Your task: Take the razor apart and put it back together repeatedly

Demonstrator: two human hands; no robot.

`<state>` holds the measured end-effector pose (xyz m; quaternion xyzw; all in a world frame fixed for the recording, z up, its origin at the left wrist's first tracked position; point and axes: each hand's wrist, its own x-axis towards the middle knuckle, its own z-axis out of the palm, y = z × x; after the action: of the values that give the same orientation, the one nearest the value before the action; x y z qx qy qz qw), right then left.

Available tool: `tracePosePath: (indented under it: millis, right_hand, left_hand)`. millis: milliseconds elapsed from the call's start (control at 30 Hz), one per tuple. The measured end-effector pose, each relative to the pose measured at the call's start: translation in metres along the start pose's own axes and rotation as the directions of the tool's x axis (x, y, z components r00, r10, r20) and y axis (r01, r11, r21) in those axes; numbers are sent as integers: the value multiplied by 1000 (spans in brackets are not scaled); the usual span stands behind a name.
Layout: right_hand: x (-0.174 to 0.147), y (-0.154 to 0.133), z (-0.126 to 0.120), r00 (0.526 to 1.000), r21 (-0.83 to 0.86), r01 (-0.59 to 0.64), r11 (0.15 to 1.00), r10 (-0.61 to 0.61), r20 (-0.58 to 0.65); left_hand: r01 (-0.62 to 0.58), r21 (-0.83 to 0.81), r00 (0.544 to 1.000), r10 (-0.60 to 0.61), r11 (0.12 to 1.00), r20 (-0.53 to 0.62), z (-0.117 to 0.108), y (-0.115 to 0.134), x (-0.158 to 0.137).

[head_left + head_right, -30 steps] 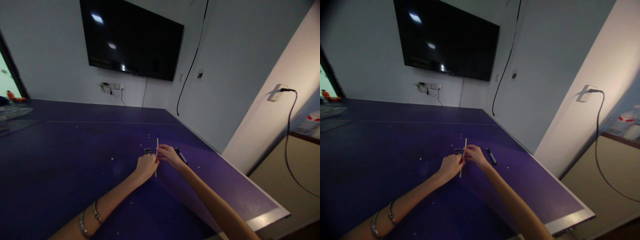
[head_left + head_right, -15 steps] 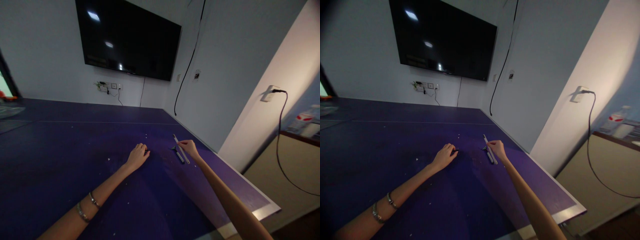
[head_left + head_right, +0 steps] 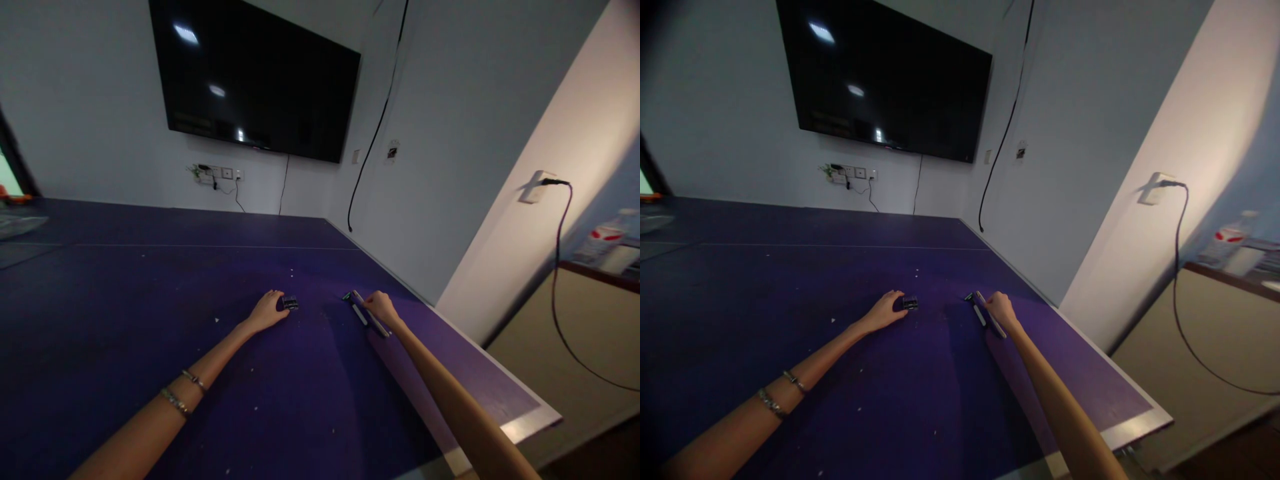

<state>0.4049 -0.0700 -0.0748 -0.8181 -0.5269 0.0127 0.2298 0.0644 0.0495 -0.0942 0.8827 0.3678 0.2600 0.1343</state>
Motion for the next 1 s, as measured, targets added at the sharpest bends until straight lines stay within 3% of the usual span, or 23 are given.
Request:
tracePosePath:
  millis: [533,833,900,1000]
  right_hand:
    - [-1,2,3,1000,26,17,1000,-18,13]
    - [-3,-5,-7,999,45,34,998,-33,-29]
    - [-3,-12,-17,996,57,76,996,-73,-43]
    - [-10,-33,-31,955,88,296,951,-295,-34]
  left_hand:
    - [9,-87,1000,-8,996,8,-3,7,0]
    - [108,-184,991,-121,977,-58,-2,10,-1]
    - [98,-216,991,-116,972,-73,-6,16,-4]
    - [25,-234,995,-46,972,-87,-13,33,-10]
